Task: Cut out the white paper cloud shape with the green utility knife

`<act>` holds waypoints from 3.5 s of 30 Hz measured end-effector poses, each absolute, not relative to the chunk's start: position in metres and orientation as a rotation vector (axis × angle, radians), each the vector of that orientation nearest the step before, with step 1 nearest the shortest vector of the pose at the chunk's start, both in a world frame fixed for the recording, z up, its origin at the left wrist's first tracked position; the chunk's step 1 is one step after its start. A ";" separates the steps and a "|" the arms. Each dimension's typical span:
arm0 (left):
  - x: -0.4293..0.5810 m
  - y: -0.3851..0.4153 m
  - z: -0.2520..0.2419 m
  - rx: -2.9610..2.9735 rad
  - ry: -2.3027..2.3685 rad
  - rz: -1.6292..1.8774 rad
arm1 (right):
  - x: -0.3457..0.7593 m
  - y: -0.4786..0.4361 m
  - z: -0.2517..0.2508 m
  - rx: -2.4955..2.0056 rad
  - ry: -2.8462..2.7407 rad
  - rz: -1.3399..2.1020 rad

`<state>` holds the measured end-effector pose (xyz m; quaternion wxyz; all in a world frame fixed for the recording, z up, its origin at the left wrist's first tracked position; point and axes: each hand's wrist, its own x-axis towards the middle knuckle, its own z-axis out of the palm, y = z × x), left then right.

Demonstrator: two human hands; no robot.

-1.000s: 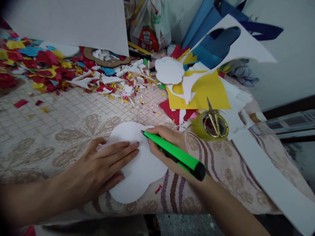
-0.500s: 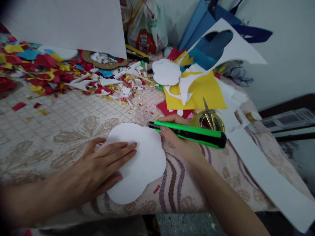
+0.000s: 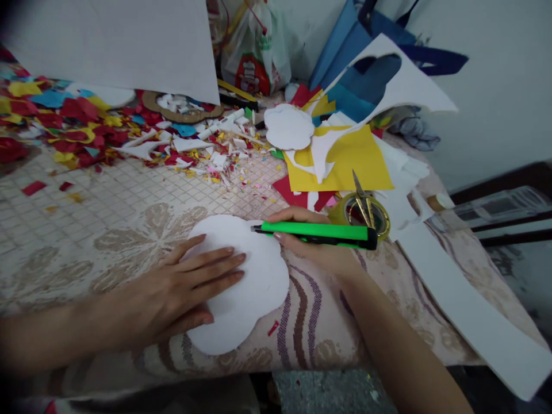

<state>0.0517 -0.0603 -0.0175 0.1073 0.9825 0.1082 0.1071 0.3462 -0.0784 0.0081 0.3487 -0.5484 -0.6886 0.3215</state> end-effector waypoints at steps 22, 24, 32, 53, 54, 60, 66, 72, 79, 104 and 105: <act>0.052 -0.061 -0.024 2.876 0.323 0.349 | 0.357 -0.072 0.008 -1.343 -1.901 0.855; 0.052 -0.062 -0.024 2.874 0.326 0.355 | 0.356 -0.072 0.008 -1.356 -1.901 0.858; 0.052 -0.061 -0.024 2.875 0.322 0.358 | 0.362 -0.072 0.008 -1.371 -1.985 0.834; 0.053 -0.062 -0.026 2.891 0.337 0.366 | 0.362 -0.073 0.015 -1.273 -2.036 0.876; 0.053 -0.063 -0.026 2.888 0.337 0.368 | 0.363 -0.074 0.016 -1.291 -2.031 0.863; 0.052 -0.064 -0.024 2.861 0.350 0.364 | 0.361 -0.075 0.018 -1.323 -2.035 0.834; 0.053 -0.064 -0.023 2.860 0.345 0.361 | 0.359 -0.076 0.016 -1.346 -2.030 0.810; 0.053 -0.064 -0.024 2.860 0.353 0.363 | 0.353 -0.075 0.014 -1.370 -1.998 0.861; 0.054 -0.065 -0.022 2.881 0.367 0.380 | 0.357 -0.080 0.018 -1.347 -2.000 0.822; 0.051 -0.074 -0.016 2.819 0.478 0.340 | 0.324 -0.091 0.013 -1.575 -1.791 0.740; 0.051 -0.074 -0.016 2.818 0.477 0.344 | 0.324 -0.091 0.013 -1.573 -1.796 0.731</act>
